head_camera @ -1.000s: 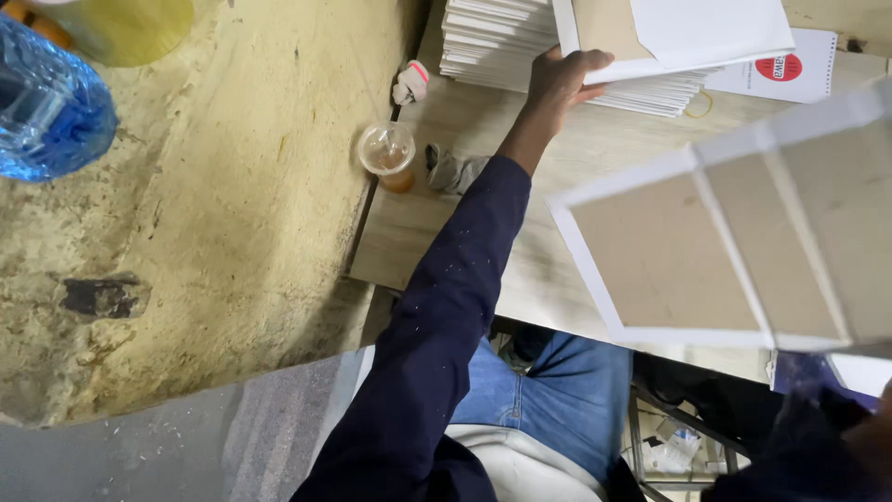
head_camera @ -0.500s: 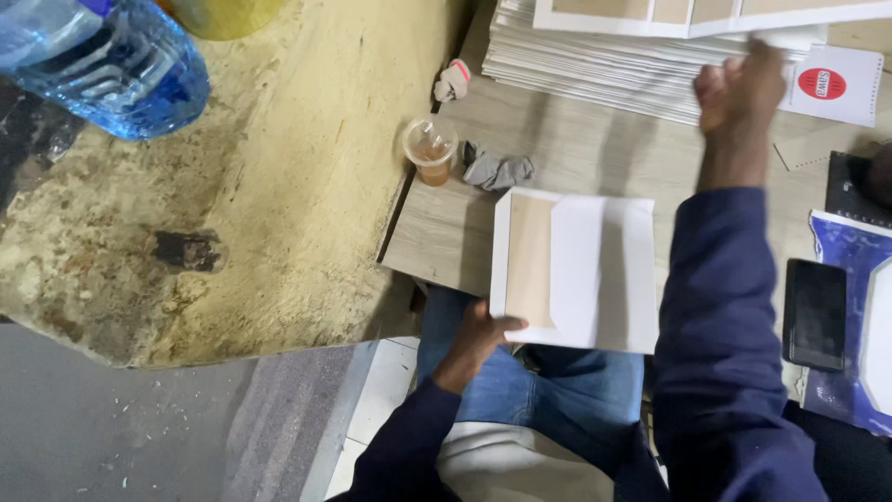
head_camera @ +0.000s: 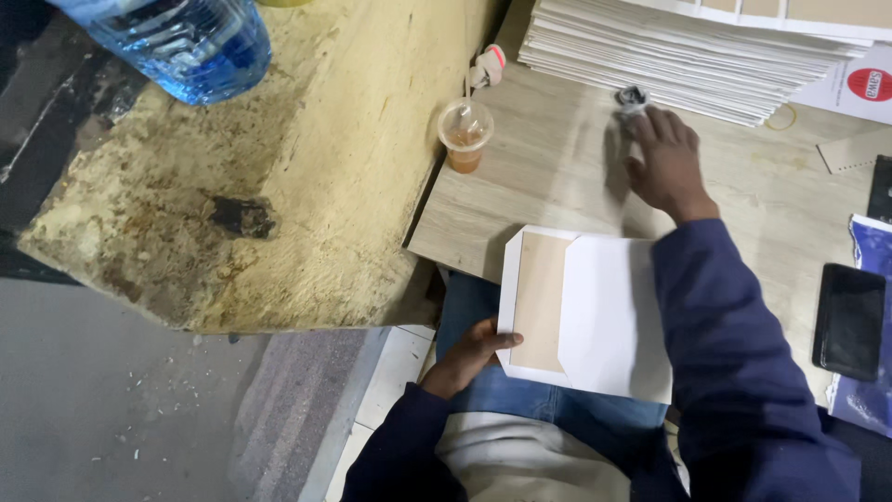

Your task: The person assembles a paper craft by folding a white sheet with beige panels, pressing the creases, and wiping the surface with a cloth. The person handles the paper sheet and a small plastic cup containing a liquid, occasionally dipping the cloth into the cup.

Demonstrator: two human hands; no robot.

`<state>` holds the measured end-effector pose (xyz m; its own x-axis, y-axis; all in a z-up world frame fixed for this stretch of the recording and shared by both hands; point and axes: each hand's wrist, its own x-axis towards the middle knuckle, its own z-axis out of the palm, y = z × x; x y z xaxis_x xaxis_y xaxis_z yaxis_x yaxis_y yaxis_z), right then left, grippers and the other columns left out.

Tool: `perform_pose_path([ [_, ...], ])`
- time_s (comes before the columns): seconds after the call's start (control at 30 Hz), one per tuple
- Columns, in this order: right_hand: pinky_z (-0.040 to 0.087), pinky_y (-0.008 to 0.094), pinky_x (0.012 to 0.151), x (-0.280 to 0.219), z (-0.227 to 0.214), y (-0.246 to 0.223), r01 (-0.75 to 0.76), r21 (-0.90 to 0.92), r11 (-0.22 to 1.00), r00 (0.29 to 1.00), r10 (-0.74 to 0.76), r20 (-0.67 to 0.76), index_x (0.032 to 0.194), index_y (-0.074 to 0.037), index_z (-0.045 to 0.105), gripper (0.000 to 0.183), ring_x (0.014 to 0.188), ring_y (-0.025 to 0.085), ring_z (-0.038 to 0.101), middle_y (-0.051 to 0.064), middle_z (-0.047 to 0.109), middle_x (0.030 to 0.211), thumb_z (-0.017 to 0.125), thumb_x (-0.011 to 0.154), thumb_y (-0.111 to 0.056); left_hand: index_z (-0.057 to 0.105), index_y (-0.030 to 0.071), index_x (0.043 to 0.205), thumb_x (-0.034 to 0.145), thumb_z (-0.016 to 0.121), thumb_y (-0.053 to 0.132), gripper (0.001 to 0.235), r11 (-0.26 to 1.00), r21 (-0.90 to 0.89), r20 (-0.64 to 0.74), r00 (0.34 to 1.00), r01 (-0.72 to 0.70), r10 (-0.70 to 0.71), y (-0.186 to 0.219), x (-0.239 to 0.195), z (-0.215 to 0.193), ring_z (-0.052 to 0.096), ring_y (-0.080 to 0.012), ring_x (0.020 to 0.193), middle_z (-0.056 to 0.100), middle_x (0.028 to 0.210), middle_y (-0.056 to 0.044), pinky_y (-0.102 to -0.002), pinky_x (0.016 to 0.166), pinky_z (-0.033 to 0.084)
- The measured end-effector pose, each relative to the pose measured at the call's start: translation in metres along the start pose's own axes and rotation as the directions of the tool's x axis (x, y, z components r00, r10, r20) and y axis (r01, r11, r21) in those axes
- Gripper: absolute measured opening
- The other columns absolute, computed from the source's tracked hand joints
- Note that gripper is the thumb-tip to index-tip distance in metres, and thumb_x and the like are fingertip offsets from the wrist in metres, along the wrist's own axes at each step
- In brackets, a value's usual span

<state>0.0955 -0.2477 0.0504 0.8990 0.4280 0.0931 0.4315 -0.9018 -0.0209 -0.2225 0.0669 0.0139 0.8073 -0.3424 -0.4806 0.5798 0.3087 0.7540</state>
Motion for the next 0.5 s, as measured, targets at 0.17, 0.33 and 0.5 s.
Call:
perform_pose_path([
  [0.17, 0.053, 0.047, 0.103, -0.166, -0.103, -0.033, -0.165, 0.722, 0.672, 0.976, 0.214, 0.024, 0.155, 0.0, 0.056, 0.054, 0.138, 0.035, 0.059, 0.022, 0.058, 0.156, 0.061, 0.11, -0.03, 0.056, 0.002, 0.152, 0.083, 0.075, 0.027, 0.076, 0.993, 0.099, 0.08, 0.994, 0.067, -0.075, 0.05, 0.02, 0.025, 0.067, -0.0239, 0.13, 0.068, 0.149, -0.013, -0.036, 0.102, 0.056],
  [0.33, 0.038, 0.045, 0.121, -0.266, -0.086, -0.048, -0.604, 0.729, 0.322, 0.75, 0.539, 0.383, 0.159, -0.011, 0.053, 0.079, 0.153, 0.029, 0.046, 0.011, 0.048, 0.171, 0.048, 0.096, -0.059, 0.058, 0.006, 0.15, 0.086, 0.062, 0.013, 0.064, 0.954, 0.283, 0.177, 0.983, -0.1, 0.051, 0.113, 0.022, 0.082, 0.067, -0.0217, 0.121, 0.071, 0.136, -0.008, -0.036, 0.097, 0.055],
  [0.5, 0.039, 0.044, 0.129, -0.273, -0.07, -0.054, -0.3, 0.918, -0.261, 0.775, 0.494, 0.394, 0.164, 0.004, 0.037, 0.119, 0.155, 0.032, 0.046, 0.022, 0.048, 0.167, 0.03, 0.08, -0.08, 0.055, 0.005, 0.15, 0.084, 0.062, 0.014, 0.067, 0.907, 0.305, 0.342, 0.922, -0.291, 0.181, 0.127, 0.024, 0.128, 0.066, -0.0191, 0.113, 0.07, 0.13, -0.007, -0.035, 0.089, 0.055],
])
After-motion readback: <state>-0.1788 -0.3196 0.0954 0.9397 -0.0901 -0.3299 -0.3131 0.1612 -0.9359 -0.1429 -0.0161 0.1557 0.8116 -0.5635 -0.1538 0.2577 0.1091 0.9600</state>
